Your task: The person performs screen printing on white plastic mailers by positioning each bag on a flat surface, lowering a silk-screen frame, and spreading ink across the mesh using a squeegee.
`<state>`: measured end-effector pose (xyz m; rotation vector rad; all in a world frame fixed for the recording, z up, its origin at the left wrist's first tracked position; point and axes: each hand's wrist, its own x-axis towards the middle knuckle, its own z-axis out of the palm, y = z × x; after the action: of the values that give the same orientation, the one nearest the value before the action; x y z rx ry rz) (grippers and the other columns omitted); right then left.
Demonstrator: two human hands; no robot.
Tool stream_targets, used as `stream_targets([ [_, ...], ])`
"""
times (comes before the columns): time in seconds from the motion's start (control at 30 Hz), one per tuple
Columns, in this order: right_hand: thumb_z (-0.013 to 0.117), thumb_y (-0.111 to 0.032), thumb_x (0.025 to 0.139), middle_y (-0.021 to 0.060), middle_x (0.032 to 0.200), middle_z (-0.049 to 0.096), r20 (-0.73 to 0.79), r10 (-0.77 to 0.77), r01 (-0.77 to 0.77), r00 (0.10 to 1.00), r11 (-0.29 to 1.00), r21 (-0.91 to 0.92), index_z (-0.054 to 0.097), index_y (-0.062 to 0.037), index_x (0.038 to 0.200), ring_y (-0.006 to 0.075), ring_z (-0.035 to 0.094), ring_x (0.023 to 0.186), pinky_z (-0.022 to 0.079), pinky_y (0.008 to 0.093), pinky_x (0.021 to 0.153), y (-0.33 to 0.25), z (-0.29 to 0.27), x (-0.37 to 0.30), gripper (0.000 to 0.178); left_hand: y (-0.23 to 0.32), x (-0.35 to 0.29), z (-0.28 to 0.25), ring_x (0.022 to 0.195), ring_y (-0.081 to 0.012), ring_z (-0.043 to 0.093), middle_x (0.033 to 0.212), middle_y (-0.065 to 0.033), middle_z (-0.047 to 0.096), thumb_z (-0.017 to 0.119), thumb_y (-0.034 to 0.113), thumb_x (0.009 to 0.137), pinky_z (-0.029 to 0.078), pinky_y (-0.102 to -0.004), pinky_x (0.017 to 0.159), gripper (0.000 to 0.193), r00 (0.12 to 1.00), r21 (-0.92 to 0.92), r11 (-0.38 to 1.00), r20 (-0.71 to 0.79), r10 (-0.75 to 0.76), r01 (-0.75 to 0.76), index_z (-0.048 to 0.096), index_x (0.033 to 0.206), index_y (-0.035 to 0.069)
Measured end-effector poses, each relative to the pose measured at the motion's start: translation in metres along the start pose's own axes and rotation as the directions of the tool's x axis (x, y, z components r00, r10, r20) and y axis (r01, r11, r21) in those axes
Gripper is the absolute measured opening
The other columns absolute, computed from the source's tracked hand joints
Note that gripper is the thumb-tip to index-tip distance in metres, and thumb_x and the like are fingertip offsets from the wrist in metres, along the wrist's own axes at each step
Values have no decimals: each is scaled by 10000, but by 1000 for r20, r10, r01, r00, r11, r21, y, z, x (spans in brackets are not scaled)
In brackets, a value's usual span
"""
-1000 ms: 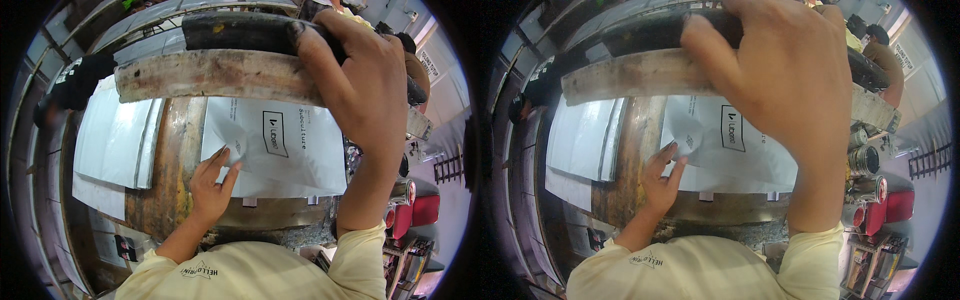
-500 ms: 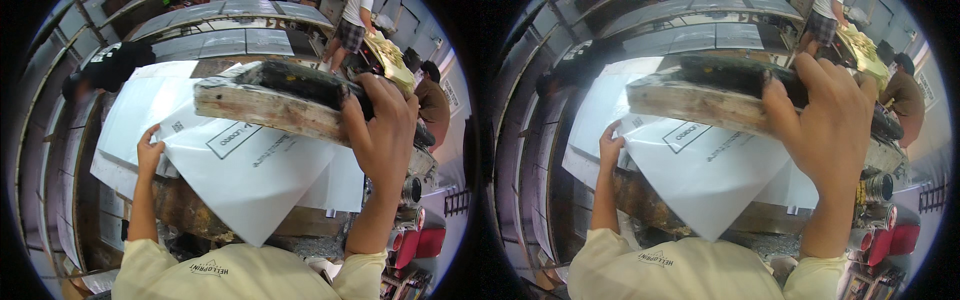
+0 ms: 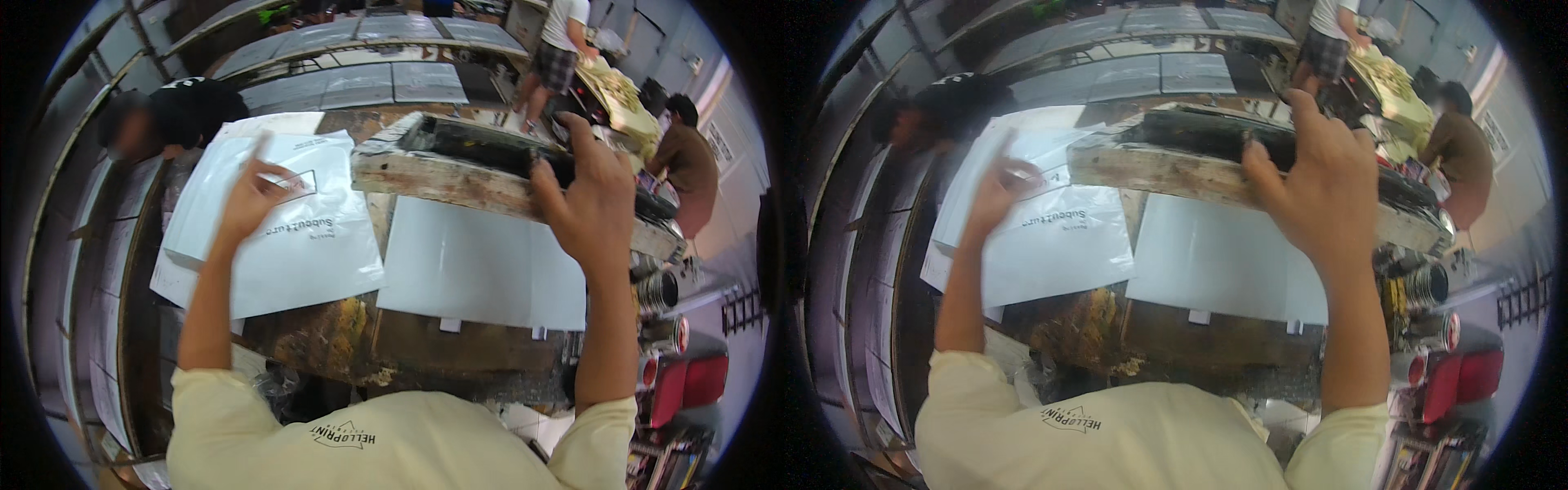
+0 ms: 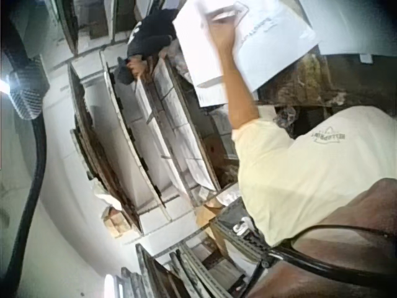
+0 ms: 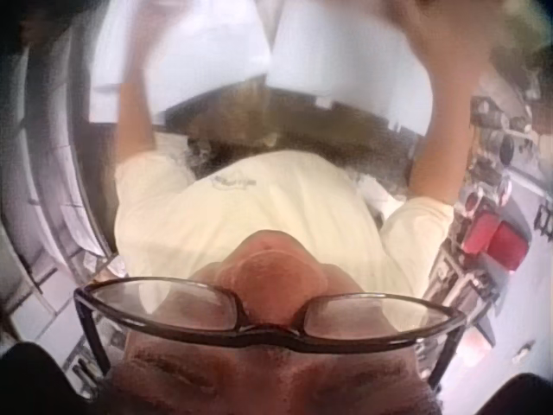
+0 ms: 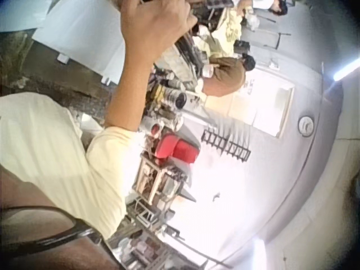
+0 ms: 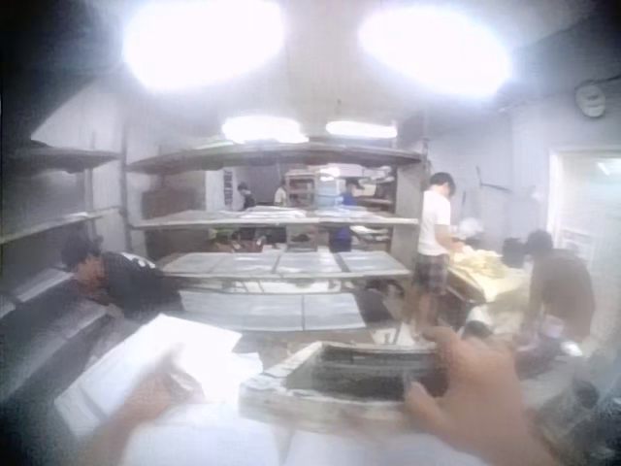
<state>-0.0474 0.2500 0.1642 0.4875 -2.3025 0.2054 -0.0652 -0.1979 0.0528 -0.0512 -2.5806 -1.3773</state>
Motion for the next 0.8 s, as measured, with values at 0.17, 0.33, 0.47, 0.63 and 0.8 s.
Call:
stream_targets([
  [0.17,784,-414,884,151,1081,619,399,-102,90,911,995,48,549,63,1451,329,575,1038,427,475,903,-11,7,-85,777,74,-110,131,1293,-209,597,1364,-120,671,1029,105,682,526,-337,1041,1296,976,-539,817,175,-127,203,216,1676,-70],
  [0.33,808,-355,874,103,1056,646,603,-97,-35,792,979,203,734,-82,1045,326,605,1049,468,478,885,-11,43,-172,330,-5,-169,183,1083,-285,629,1139,-76,647,1059,358,518,511,-439,944,1008,987,72,987,67,-145,140,667,1393,48],
  [0.47,857,-290,799,110,1087,700,637,-78,-129,767,954,272,744,-75,1154,330,641,982,526,468,879,-23,76,-222,430,-43,-183,202,1023,-260,456,1026,-47,479,942,704,480,312,-423,943,1251,995,404,910,-6,103,-91,617,1517,85],
  [0.63,894,-276,728,87,1068,671,596,-69,-101,800,964,247,701,-81,1242,314,632,968,550,441,807,-25,104,-229,582,-45,-187,200,1012,-265,471,1030,-57,497,954,678,458,322,-432,934,1232,999,447,894,32,23,-35,641,1483,72],
  [0.8,884,-251,753,86,1036,643,568,-43,-86,822,976,199,692,-98,1244,321,639,974,555,449,761,17,173,-171,549,-44,-186,196,995,-276,471,1017,-64,489,960,665,453,331,-427,928,1247,997,444,895,78,3,-37,628,1497,69],
])
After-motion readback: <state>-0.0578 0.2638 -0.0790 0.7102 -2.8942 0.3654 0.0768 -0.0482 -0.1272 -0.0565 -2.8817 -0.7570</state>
